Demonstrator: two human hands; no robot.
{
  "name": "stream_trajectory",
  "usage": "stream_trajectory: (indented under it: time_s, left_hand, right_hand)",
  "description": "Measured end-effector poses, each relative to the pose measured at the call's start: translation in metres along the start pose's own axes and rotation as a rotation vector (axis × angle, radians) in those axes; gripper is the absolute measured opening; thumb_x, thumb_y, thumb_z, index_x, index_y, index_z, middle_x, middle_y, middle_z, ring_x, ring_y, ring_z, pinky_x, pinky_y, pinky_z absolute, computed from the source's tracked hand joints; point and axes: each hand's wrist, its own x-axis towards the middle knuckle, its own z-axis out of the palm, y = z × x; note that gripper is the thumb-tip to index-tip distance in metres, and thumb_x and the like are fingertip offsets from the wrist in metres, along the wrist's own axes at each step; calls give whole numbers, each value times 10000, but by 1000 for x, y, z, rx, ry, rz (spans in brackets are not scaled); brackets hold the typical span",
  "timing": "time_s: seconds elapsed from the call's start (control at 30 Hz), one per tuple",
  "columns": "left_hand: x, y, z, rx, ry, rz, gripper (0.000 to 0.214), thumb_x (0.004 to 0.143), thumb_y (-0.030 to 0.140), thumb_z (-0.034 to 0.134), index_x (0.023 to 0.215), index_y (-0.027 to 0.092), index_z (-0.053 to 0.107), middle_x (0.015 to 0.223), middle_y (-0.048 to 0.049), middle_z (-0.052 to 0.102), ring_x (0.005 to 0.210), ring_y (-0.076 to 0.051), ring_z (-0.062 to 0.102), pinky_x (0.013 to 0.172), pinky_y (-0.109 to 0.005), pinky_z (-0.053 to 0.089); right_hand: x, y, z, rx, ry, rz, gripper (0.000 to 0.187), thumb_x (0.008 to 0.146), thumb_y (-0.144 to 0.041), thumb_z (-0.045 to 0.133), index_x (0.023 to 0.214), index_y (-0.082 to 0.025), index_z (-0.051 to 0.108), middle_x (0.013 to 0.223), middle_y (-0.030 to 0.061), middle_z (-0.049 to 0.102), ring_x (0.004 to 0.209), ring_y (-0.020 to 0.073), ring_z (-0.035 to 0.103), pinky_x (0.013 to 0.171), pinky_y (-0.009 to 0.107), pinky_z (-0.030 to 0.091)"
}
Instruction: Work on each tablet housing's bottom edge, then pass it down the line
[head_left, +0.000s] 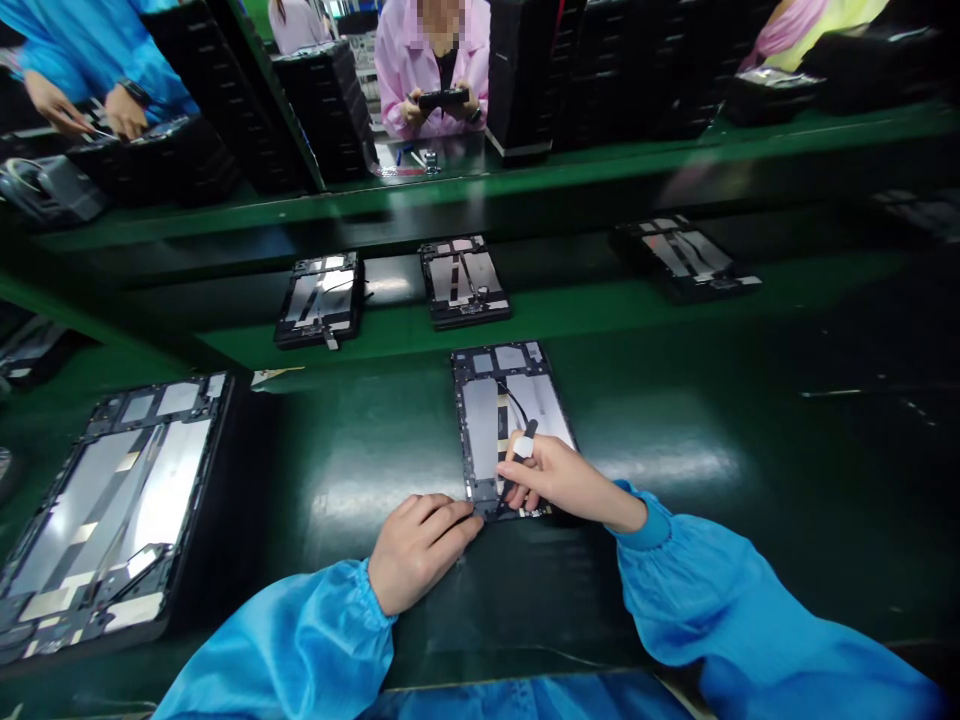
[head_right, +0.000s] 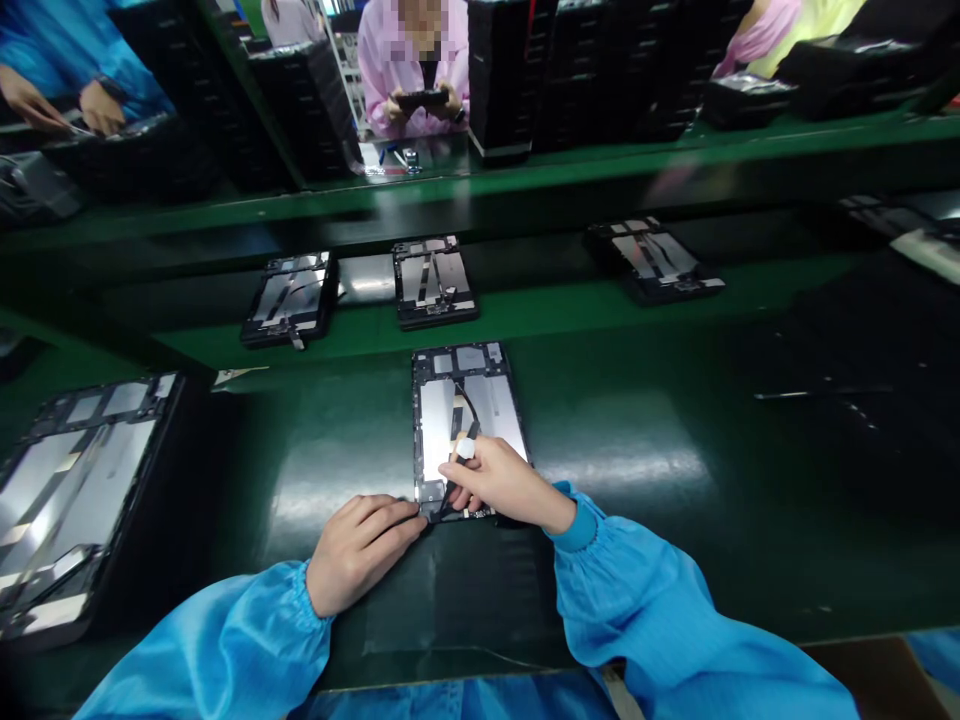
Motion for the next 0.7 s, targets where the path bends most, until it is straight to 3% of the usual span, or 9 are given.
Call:
stream_trajectory:
  time_s: [0.3,0.7]
  left_hand:
    - [1,0,-1,-3,7,-8,182,963,143,537,1116,161,635,1053,-58,695,929,-178,591,746,-293,450]
    - [1,-1,-1,16,-12,-7,198,981,158,508,1140,172,625,1059,-54,690,937,-172,584,752,-291,453]
  right_hand:
    - [-1,0,3,-19,20,-12,241,819,-403,625,760,-190,529,570,0,670,558,178,712,467,231,549]
    - [0,4,3,-8,25,-29,280,810,-431,662,758,-182,544,556,-2,666,552,179,716,452,228,553]
